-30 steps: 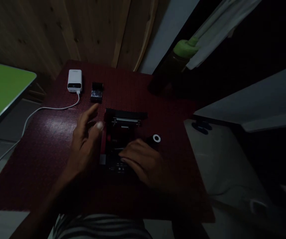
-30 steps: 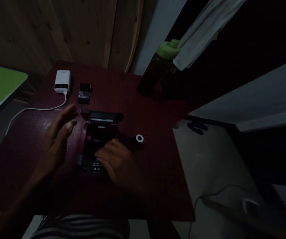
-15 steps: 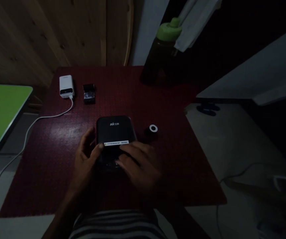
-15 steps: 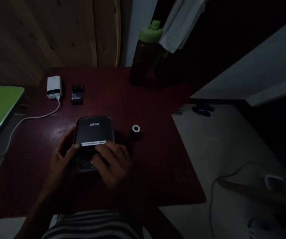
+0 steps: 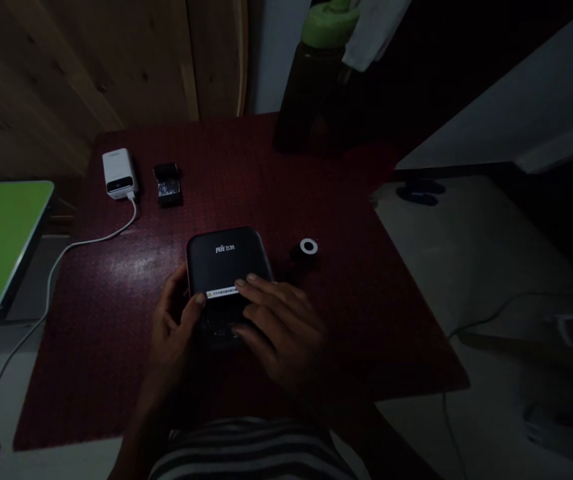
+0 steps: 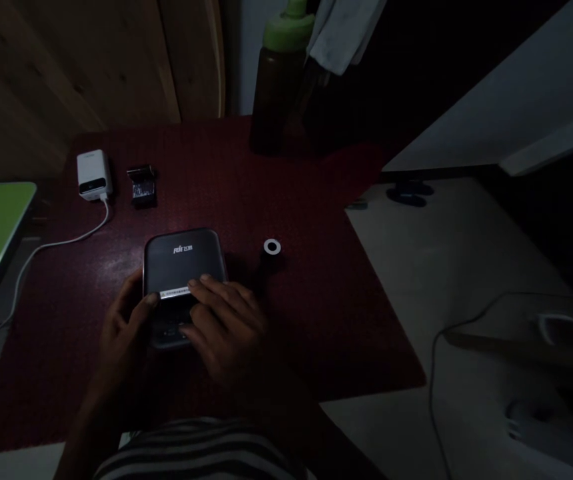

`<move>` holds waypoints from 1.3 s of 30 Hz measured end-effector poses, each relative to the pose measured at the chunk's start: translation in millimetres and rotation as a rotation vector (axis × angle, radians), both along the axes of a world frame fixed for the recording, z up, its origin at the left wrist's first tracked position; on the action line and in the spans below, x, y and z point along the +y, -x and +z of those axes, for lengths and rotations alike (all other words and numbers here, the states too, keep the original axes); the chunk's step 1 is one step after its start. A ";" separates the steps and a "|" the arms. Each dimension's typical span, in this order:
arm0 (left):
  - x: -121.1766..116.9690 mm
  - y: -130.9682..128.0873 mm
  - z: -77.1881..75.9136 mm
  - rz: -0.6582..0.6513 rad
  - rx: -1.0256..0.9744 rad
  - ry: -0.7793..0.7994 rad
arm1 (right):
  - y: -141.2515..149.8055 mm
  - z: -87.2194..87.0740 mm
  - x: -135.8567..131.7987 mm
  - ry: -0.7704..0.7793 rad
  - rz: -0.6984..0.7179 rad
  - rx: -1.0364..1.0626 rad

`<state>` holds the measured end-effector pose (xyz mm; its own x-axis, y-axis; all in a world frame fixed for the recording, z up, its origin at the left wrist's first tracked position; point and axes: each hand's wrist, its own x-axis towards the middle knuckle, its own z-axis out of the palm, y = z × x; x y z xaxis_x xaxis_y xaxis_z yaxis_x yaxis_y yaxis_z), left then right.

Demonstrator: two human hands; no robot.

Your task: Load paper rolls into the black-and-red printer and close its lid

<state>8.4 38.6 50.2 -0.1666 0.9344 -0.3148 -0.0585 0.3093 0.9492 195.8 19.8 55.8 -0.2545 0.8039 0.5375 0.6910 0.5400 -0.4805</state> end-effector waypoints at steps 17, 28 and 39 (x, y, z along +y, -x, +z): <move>-18.5 21.8 -13.4 -0.055 -0.028 -0.029 | -19.1 -13.8 -26.2 0.126 -0.199 0.261; -19.8 11.6 -4.8 -0.014 0.049 -0.018 | -8.2 -50.8 -58.8 0.468 -0.336 0.433; -22.5 8.1 -0.9 0.012 -0.009 0.047 | -11.4 -48.1 -50.9 0.403 -0.331 0.357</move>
<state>0.2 16.1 49.3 -0.1745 0.9166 -0.3598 -0.0709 0.3528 0.9330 207.2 -31.1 7.7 0.1818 0.9664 0.1819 0.5500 0.0534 -0.8335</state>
